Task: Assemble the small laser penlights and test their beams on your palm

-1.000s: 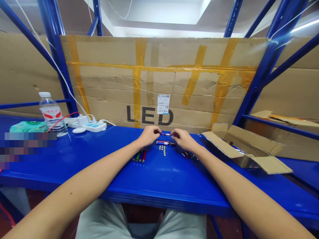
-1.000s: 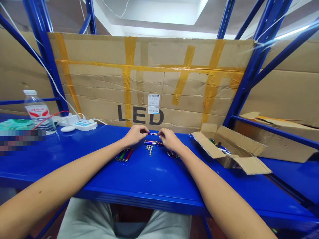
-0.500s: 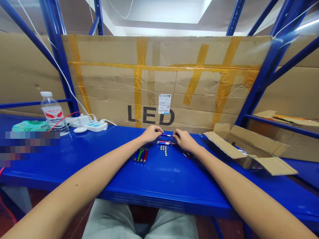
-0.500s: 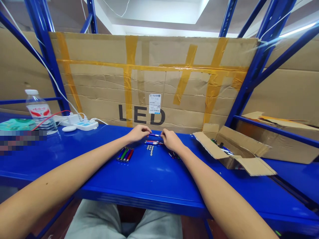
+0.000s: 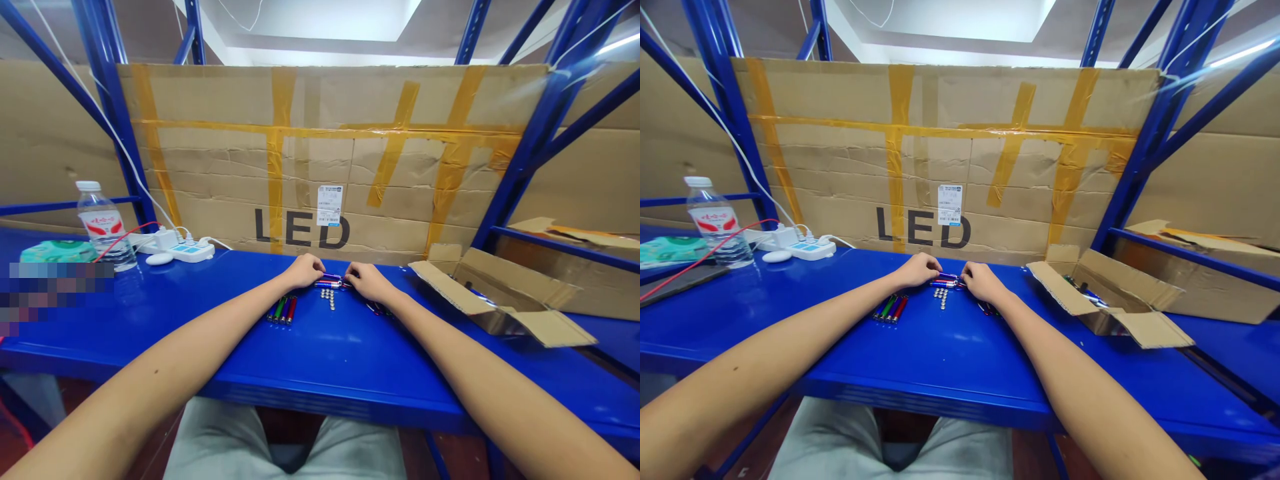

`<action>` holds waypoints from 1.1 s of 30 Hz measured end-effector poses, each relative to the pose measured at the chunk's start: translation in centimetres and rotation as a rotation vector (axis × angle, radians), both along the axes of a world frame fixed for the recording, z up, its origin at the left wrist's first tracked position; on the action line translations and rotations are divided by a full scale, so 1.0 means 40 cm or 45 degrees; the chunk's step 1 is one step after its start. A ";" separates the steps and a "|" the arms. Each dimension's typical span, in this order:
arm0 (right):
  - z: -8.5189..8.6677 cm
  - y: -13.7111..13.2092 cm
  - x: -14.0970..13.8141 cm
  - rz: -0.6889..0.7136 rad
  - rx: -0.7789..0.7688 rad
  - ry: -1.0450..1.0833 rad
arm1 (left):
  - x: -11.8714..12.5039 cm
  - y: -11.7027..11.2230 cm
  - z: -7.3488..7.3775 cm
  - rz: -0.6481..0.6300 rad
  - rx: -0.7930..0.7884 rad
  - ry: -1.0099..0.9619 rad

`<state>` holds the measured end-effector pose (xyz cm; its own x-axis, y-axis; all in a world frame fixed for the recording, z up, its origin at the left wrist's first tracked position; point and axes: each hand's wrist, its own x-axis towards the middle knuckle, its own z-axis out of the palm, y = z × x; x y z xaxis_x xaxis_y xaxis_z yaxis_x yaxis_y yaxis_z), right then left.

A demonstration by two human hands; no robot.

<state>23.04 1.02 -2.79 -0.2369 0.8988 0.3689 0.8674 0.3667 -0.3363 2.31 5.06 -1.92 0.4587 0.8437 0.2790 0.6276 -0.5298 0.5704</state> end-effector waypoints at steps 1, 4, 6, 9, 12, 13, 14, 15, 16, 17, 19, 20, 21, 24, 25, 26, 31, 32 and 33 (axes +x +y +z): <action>-0.001 0.000 -0.001 0.000 -0.013 -0.002 | 0.000 0.000 0.000 -0.003 -0.014 0.004; -0.002 0.000 -0.002 0.008 -0.055 0.003 | 0.001 0.000 0.001 -0.013 -0.040 0.007; -0.002 -0.001 -0.003 0.014 -0.074 0.007 | 0.001 0.000 0.001 -0.019 -0.053 0.012; 0.000 -0.002 -0.005 0.029 -0.089 0.005 | -0.001 0.001 0.000 -0.028 -0.067 0.028; 0.003 -0.003 -0.005 0.036 -0.099 0.007 | -0.002 0.003 -0.001 -0.034 -0.063 0.034; 0.004 -0.004 -0.006 0.038 -0.100 0.009 | -0.003 0.003 -0.002 -0.036 -0.060 0.030; 0.004 -0.005 -0.006 0.041 -0.100 0.012 | -0.004 0.003 -0.002 -0.039 -0.057 0.024; 0.005 -0.006 -0.006 0.045 -0.101 0.014 | -0.004 0.002 -0.002 -0.043 -0.056 0.018; 0.006 -0.007 -0.007 0.050 -0.102 0.015 | -0.005 0.002 -0.001 -0.047 -0.056 0.013; 0.007 -0.009 -0.007 0.053 -0.103 0.018 | -0.006 0.001 -0.001 -0.051 -0.059 0.012; 0.008 -0.011 -0.009 0.058 -0.107 0.026 | -0.007 0.001 -0.001 -0.057 -0.072 0.016; 0.009 -0.013 -0.010 0.059 -0.108 0.027 | -0.009 0.001 -0.001 -0.060 -0.078 0.020; 0.010 -0.014 -0.012 0.060 -0.109 0.026 | -0.010 0.001 -0.001 -0.063 -0.082 0.020; 0.011 -0.015 -0.013 0.056 -0.106 0.018 | -0.016 0.006 -0.003 -0.070 -0.077 0.010; 0.012 -0.015 -0.013 0.054 -0.105 0.020 | -0.019 0.008 -0.004 -0.072 -0.071 0.005; 0.012 -0.015 -0.012 0.052 -0.103 0.025 | -0.021 0.010 -0.004 -0.074 -0.065 0.001; 0.010 -0.013 -0.011 0.077 -0.087 0.082 | -0.032 0.020 -0.006 -0.079 -0.053 -0.009; 0.010 -0.013 -0.012 0.090 -0.085 0.091 | -0.034 0.021 -0.006 -0.073 -0.057 -0.014; 0.009 -0.014 -0.012 0.102 -0.085 0.097 | -0.035 0.022 -0.006 -0.067 -0.063 -0.022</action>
